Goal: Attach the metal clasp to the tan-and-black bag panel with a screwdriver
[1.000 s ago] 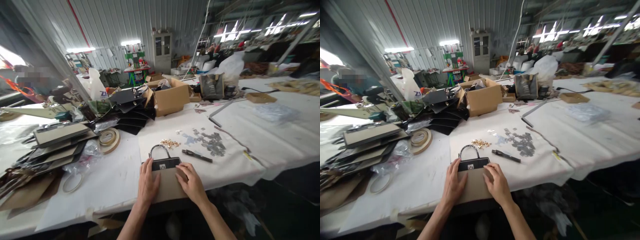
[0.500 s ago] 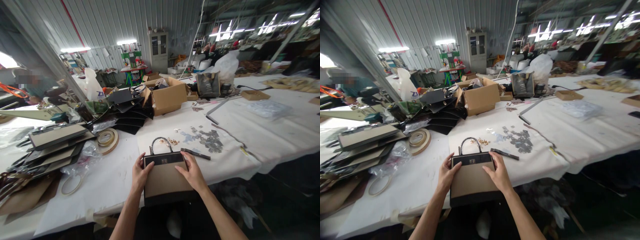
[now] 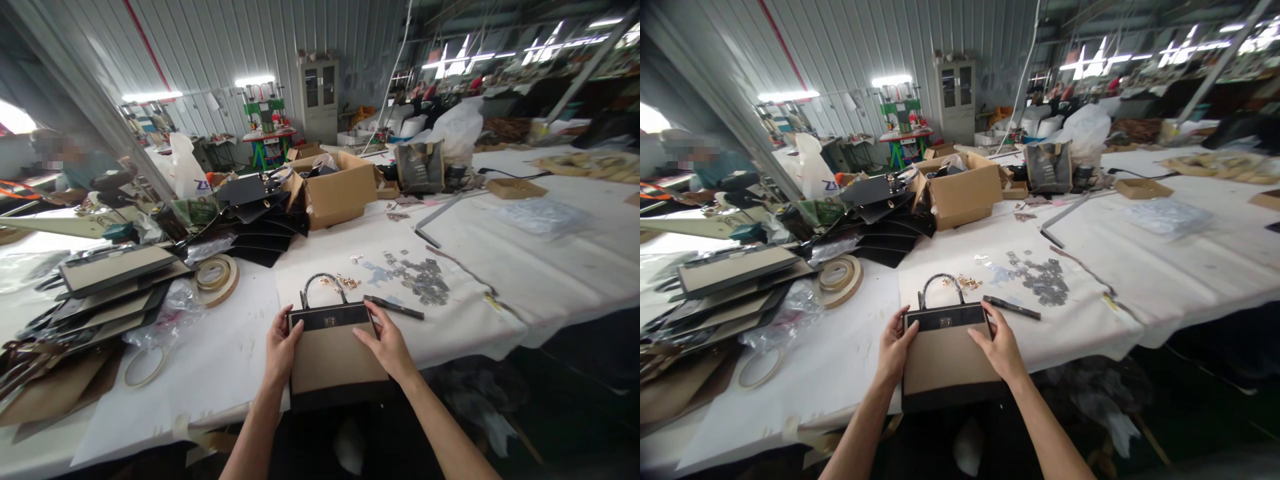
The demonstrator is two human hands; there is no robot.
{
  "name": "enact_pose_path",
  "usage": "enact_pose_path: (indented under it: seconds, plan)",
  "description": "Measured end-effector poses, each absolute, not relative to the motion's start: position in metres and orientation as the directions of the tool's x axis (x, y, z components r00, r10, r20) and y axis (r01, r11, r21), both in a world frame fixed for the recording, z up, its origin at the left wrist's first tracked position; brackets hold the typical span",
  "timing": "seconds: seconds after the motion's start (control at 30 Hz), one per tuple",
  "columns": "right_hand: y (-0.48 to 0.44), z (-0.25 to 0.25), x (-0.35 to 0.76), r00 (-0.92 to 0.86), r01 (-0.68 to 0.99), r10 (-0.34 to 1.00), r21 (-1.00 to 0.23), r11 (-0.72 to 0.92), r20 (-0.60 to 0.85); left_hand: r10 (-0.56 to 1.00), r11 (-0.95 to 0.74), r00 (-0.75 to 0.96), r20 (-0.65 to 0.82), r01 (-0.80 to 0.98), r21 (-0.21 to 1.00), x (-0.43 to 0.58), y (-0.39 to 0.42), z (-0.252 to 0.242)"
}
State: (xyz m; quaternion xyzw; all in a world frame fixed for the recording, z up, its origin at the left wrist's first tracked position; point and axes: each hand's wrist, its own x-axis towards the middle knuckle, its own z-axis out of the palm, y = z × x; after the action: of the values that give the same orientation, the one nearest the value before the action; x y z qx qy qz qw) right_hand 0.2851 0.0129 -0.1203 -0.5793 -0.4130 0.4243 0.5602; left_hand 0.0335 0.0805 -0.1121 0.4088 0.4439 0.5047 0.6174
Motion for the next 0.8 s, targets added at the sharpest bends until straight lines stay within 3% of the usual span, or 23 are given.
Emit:
enact_pose_path:
  seconds: [0.2, 0.37, 0.43, 0.67, 0.8]
  plan:
    - [0.016, -0.122, 0.281, 0.247, 0.069, 0.969, -0.998, -0.007, 0.011, 0.991, 0.134, 0.037, -0.129, -0.247, 0.960, 0.022, 0.087, -0.109]
    - [0.017, -0.134, 0.277, 0.321, 0.185, 0.940, -0.981, 0.058, 0.116, 0.997, 0.014, -0.076, -0.005, 0.117, 0.993, 0.000, 0.095, -0.110]
    - [0.015, -0.136, 0.277, 0.335, 0.182, 0.934, -0.981, 0.066, 0.125, 0.991, -0.016, -0.126, 0.039, 0.178, 0.984, -0.007, 0.094, -0.111]
    - [0.005, -0.138, 0.288, 0.478, -0.089, 0.878, -0.994, 0.064, 0.014, 0.901, -0.071, -0.417, 0.121, 0.134, 0.989, -0.060, 0.056, -0.106]
    - [0.007, -0.140, 0.296, 0.504, -0.250, 0.863, -0.964, 0.091, -0.049, 0.705, 0.000, -0.700, 0.116, 0.163, 0.987, -0.120, 0.004, -0.119]
